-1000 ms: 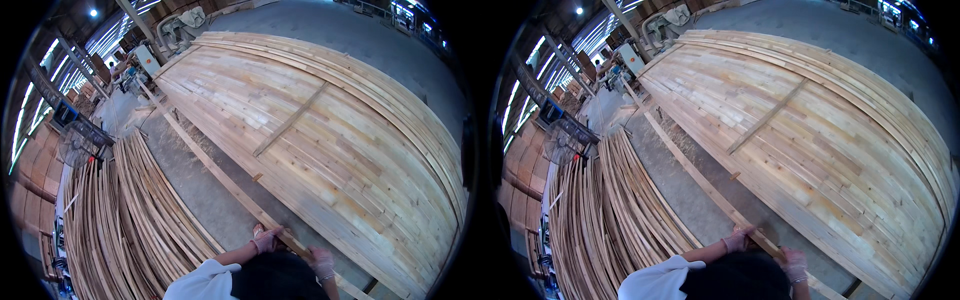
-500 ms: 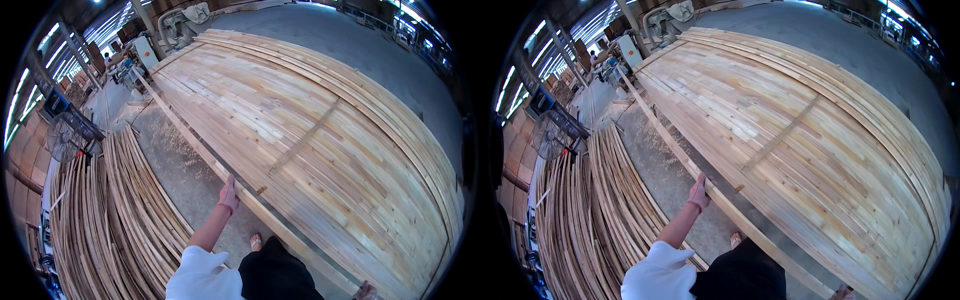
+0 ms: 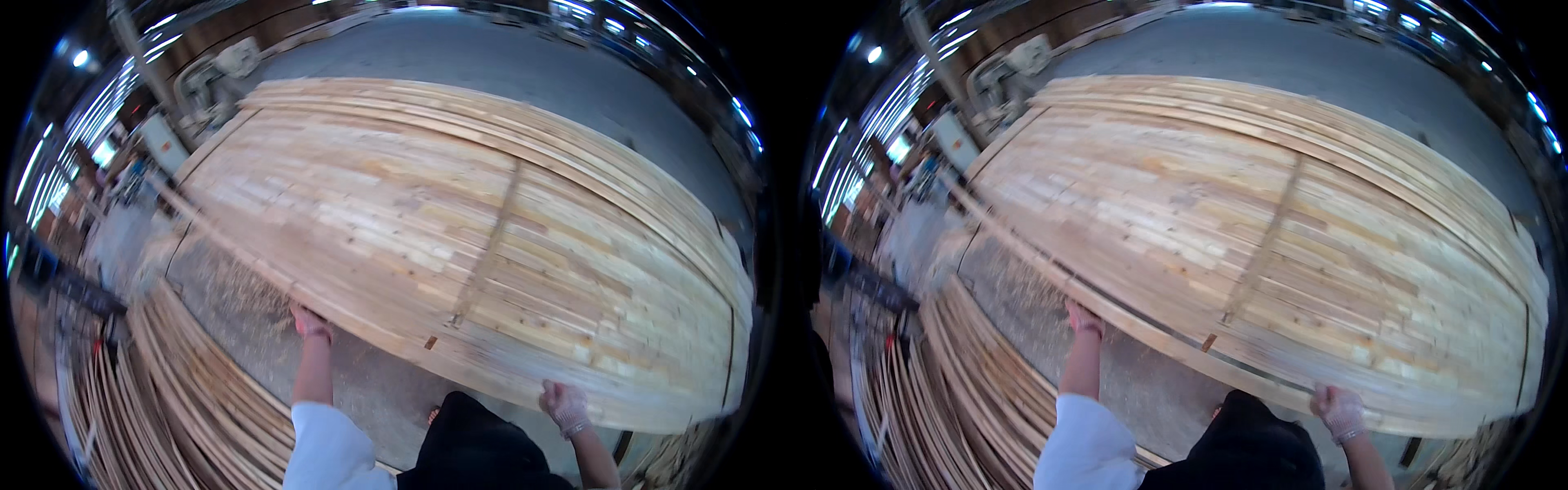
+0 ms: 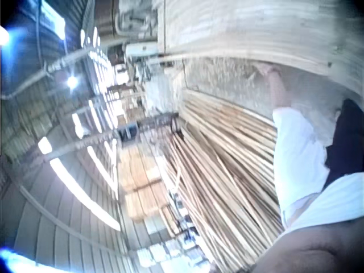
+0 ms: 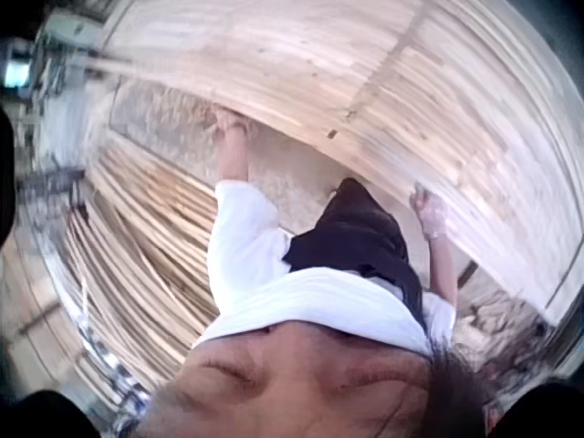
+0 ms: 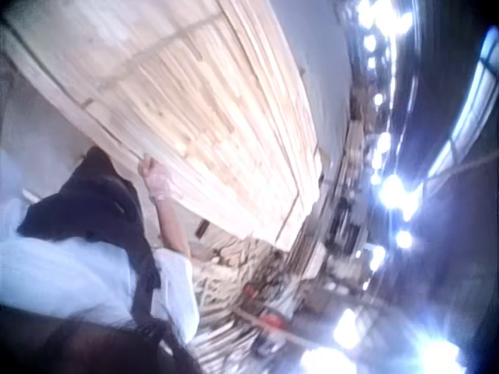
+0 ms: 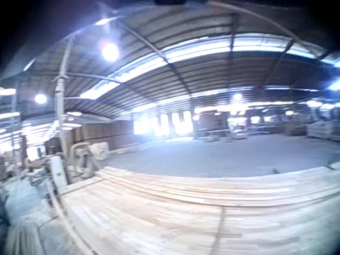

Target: The person lifts long pieces of wood from a large stack and moves them one at a time to a different area or stack.

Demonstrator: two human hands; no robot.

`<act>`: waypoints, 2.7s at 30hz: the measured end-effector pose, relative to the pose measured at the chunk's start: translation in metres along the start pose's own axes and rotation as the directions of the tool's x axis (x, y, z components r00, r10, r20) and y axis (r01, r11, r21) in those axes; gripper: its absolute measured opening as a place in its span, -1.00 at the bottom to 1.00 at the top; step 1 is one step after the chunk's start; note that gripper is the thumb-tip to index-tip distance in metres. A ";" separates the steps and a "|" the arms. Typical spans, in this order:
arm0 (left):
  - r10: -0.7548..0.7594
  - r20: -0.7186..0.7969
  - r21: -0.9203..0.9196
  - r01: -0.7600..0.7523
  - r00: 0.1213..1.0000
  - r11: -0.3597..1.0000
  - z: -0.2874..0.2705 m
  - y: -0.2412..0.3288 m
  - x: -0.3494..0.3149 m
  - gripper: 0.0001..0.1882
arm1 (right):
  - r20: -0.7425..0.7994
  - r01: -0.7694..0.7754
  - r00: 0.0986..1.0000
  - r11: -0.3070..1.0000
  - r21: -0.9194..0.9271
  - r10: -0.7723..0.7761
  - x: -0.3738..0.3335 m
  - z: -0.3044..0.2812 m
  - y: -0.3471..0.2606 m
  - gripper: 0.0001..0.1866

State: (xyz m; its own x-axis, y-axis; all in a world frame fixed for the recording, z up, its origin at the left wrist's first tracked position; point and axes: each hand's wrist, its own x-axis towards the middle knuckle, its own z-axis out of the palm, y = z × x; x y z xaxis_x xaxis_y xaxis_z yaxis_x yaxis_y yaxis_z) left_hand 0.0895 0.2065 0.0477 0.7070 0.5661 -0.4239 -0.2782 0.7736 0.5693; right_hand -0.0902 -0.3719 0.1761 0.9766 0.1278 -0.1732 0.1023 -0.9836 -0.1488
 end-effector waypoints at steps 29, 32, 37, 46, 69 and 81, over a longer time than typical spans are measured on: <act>-0.791 0.186 0.623 0.553 0.583 0.554 -0.051 -0.093 -0.203 -0.52 | 0.555 0.000 0.796 0.916 0.400 -0.242 0.078 0.041 -0.076 -0.36; -0.870 0.261 0.745 0.485 0.419 0.457 -0.055 -0.141 -0.257 -0.45 | 0.362 0.317 0.810 0.863 0.394 -0.462 0.107 0.045 -0.110 -0.55; -0.759 -0.033 0.529 0.655 0.651 0.539 -0.043 -0.166 -0.228 -0.43 | 0.061 0.484 0.819 0.743 0.463 -0.571 0.160 0.017 -0.087 -0.57; -0.185 -0.465 0.039 0.229 0.866 0.973 -0.021 -0.118 -0.163 -0.43 | -0.035 0.260 0.964 0.916 0.305 -0.262 0.284 -0.067 0.115 -0.46; -0.264 -0.623 0.181 0.463 0.736 0.868 -0.024 -0.204 -0.311 -0.55 | -0.143 -0.274 0.955 0.958 -0.089 0.260 0.606 -0.166 0.348 -0.53; -0.723 -0.067 0.096 0.725 0.688 0.682 -0.029 -0.234 -0.235 -0.60 | 0.066 -0.056 0.995 0.977 -0.207 0.071 0.425 -0.100 0.237 -0.81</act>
State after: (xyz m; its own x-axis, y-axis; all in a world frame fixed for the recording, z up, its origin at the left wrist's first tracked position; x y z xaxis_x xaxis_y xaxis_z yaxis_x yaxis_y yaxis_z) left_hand -0.0308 -0.0993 -0.0060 0.6435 -0.1505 -0.7505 0.3857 0.9106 0.1482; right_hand 0.3685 -0.5630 0.1650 0.9667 0.0656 -0.2472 0.0844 -0.9942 0.0663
